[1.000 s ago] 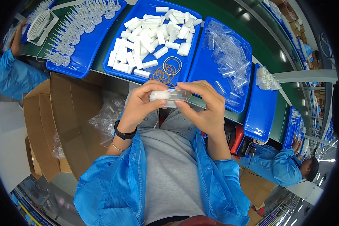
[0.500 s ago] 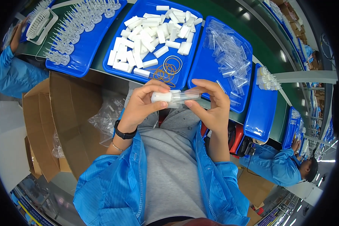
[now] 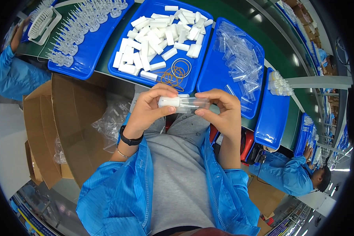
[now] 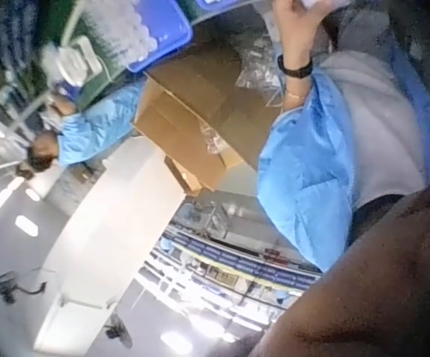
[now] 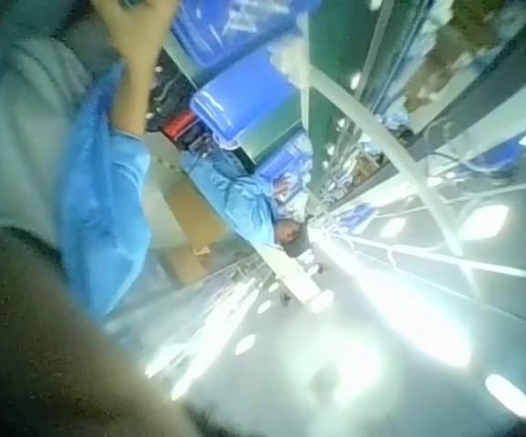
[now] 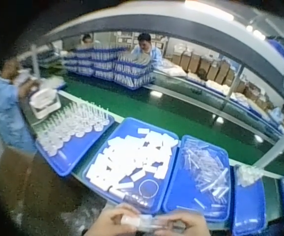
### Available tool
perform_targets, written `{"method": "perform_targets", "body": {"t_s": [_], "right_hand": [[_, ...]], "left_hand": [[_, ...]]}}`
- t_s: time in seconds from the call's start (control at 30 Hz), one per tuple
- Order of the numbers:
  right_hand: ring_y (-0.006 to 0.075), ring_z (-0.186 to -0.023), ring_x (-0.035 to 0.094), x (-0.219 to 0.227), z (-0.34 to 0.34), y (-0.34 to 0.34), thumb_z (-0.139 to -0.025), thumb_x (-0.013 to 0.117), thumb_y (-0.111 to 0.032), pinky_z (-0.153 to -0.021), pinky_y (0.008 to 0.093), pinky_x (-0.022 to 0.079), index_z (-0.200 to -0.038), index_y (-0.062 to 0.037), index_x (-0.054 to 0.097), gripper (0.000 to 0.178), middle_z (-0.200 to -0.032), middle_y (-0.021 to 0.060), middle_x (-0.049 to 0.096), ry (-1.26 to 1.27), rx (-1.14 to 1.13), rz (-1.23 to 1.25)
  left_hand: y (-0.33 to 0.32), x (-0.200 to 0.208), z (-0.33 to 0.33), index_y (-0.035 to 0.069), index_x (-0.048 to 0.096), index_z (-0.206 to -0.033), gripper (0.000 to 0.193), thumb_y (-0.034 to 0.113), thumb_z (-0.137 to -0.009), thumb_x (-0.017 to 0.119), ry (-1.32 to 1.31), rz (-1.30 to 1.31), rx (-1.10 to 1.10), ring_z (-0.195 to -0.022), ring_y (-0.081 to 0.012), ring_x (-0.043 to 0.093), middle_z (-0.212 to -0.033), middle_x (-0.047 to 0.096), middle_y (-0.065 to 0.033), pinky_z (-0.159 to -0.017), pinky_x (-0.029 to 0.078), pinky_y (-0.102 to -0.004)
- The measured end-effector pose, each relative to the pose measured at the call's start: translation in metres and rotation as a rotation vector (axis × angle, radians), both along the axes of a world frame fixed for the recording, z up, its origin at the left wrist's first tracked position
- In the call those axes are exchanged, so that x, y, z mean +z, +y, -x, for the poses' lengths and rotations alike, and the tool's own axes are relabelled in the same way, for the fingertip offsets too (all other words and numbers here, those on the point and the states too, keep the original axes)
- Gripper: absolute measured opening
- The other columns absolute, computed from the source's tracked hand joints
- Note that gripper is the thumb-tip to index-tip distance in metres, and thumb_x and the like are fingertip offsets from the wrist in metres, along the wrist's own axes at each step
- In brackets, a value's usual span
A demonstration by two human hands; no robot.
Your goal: The person assembles components by attaching white pieces onto a pronged holder, securing the bundle with a rubber band, and fitting clear plastic tubes over the pieces by hand.
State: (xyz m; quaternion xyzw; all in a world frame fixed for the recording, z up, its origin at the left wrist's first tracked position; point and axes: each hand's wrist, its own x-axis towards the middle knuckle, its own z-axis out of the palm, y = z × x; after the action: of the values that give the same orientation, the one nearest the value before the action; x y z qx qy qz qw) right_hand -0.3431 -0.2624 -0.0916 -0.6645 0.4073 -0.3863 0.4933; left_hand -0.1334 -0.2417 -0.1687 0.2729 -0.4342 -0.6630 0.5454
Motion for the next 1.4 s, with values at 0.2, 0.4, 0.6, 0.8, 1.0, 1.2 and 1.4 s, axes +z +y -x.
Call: {"method": "perform_targets", "body": {"t_s": [0.2, 0.4, 0.6, 0.8, 1.0, 1.2, 1.4], "right_hand": [[0.0109, -0.074, 0.056, -0.012, -0.001, -0.004, -0.063, 0.077, -0.002, -0.065, 0.023, 0.042, -0.093, -0.0022, 0.066, 0.032, -0.088, 0.008, 0.066, -0.008, 0.03, 0.135], [0.0068, -0.074, 0.057, -0.019, -0.006, 0.002, -0.063, 0.079, -0.004, -0.063, 0.0206, 0.038, -0.092, -0.0054, 0.066, 0.031, -0.088, 0.0044, 0.068, -0.09, -0.097, 0.059], [0.0071, -0.076, 0.058, -0.025, -0.007, 0.004, -0.063, 0.08, -0.004, -0.064, 0.0203, 0.038, -0.091, -0.0043, 0.065, 0.032, -0.087, 0.0045, 0.068, -0.113, -0.104, 0.073], [0.0082, -0.078, 0.057, -0.04, -0.013, 0.011, -0.064, 0.078, 0.002, -0.065, 0.0209, 0.039, -0.093, -0.0024, 0.063, 0.033, -0.088, 0.0071, 0.068, -0.378, -0.14, -0.044], [0.0107, -0.08, 0.059, -0.035, -0.01, 0.006, -0.067, 0.077, 0.0, -0.07, 0.0223, 0.042, -0.096, -0.0027, 0.063, 0.033, -0.093, 0.009, 0.068, -0.204, -0.073, 0.066], [0.0152, -0.09, 0.062, -0.014, 0.0, -0.004, -0.07, 0.075, -0.007, -0.076, 0.0269, 0.046, -0.1, -0.0043, 0.067, 0.032, -0.097, 0.0073, 0.068, 0.171, -0.105, 0.052], [0.02, -0.102, 0.06, -0.016, -0.006, -0.007, -0.069, 0.075, -0.007, -0.084, 0.0319, 0.046, -0.094, -0.0047, 0.07, 0.026, -0.101, 0.009, 0.068, 0.116, -0.082, 0.168]], "left_hand": [[0.0, -0.001, 0.0, 0.002, 0.062, -0.1, 0.028, -0.003, -0.074, 0.07, 0.037, -0.008, -0.007, -0.102, -0.0184, 0.054, -0.108, 0.057, -0.0099, -0.088, 0.044, -0.0306], [0.0, 0.0, 0.0, 0.002, 0.063, -0.1, 0.028, -0.004, -0.073, 0.07, 0.041, -0.009, 0.02, -0.102, -0.0186, 0.054, -0.107, 0.057, -0.0099, -0.089, 0.044, -0.0308], [0.001, 0.004, 0.002, 0.002, 0.063, -0.096, 0.023, -0.002, -0.075, 0.069, -0.056, 0.038, 0.12, -0.101, -0.0188, 0.055, -0.103, 0.058, -0.0091, -0.088, 0.044, -0.0306], [0.001, 0.017, 0.007, 0.003, 0.063, -0.09, 0.016, 0.003, -0.075, 0.069, -0.238, 0.156, 0.236, -0.095, -0.0181, 0.055, -0.097, 0.057, -0.0076, -0.083, 0.043, -0.0292], [-0.001, 0.015, 0.0, 0.004, 0.062, -0.089, 0.014, 0.003, -0.076, 0.068, -0.352, 0.14, 0.204, -0.091, -0.0161, 0.054, -0.092, 0.056, -0.0052, -0.081, 0.042, -0.0271], [0.0, 0.022, -0.011, 0.0, 0.056, -0.114, 0.031, 0.009, -0.085, 0.062, -0.01, -0.146, 0.073, -0.099, -0.0183, 0.058, -0.111, 0.059, -0.011, -0.08, 0.049, -0.0294], [0.001, -0.006, -0.007, 0.0, 0.053, -0.121, 0.04, 0.025, -0.089, 0.059, 0.358, -0.254, -0.087, -0.1, -0.0197, 0.059, -0.116, 0.056, -0.0132, -0.08, 0.052, -0.031]]}}
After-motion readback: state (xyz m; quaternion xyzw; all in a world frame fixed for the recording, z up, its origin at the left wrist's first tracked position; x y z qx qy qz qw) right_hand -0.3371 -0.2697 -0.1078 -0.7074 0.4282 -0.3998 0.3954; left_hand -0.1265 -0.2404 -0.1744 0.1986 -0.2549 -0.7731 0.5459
